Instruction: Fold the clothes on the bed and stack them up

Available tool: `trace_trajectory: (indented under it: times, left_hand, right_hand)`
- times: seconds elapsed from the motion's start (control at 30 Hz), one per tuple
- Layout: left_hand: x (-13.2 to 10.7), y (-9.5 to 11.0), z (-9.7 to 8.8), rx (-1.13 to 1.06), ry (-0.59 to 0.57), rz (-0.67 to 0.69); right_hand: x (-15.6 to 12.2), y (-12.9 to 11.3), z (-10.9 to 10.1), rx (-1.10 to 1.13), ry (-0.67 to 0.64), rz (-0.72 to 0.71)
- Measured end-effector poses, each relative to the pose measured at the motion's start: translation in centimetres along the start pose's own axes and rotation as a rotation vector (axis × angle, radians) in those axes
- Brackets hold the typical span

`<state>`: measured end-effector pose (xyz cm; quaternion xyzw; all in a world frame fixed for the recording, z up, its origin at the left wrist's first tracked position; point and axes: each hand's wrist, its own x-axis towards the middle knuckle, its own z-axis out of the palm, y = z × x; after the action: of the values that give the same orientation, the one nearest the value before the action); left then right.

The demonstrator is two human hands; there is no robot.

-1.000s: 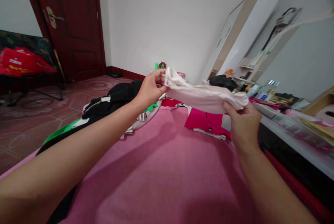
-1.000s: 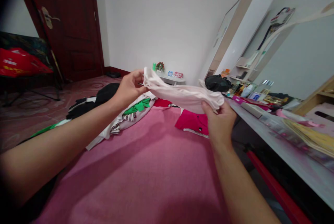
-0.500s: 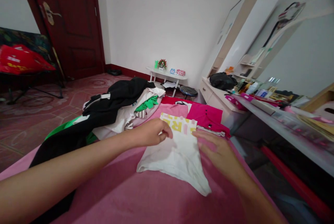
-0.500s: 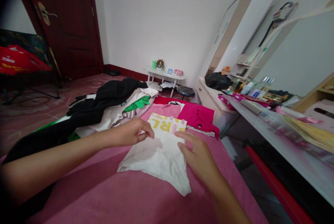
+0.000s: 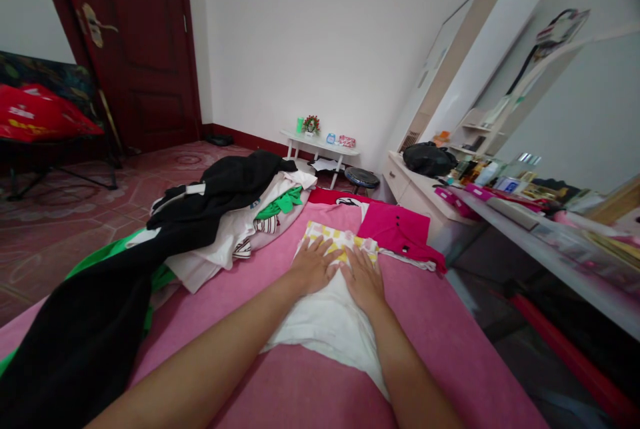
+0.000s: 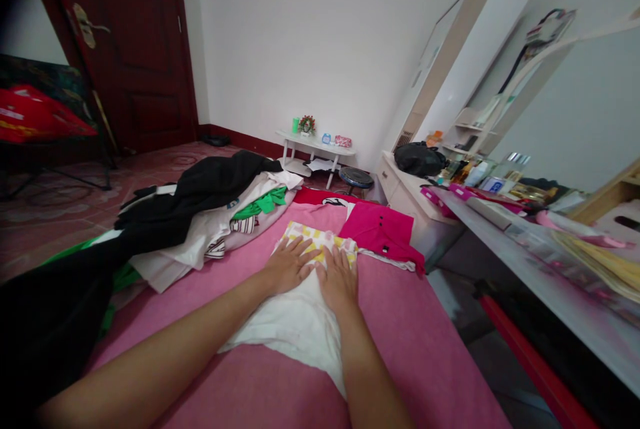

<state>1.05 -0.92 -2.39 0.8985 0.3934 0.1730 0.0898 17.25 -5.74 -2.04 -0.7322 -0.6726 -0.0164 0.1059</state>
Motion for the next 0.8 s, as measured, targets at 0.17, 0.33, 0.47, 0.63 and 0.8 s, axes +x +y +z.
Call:
trace_trajectory:
  times: [0.17, 0.33, 0.47, 0.63, 0.8]
  left_hand:
    - [-1.2, -0.1, -0.8, -0.011, -0.028, -0.006]
    - [-5.0, -1.1, -1.8, -0.043, -0.108, -0.019]
    - [-7.6, -0.5, -3.5, -0.029, -0.062, -0.148]
    - [-8.8, 0.8, -5.5, 0.004, 0.046, -0.400]
    - [-8.4, -0.1, -6.4, -0.125, -0.090, -0.447]
  right_hand:
    - [-1.7, 0.2, -0.6, -0.018, 0.002, -0.009]
    - [-5.6, 1.4, -0.8, -0.026, 0.013, -0.023]
    - [-7.2, 1.6, -1.1, -0.072, 0.108, 0.263]
    - [-7.4, 1.6, -1.4, -0.105, 0.175, 0.346]
    - [-7.4, 2.3, -1.6, -0.007, 0.193, 0.319]
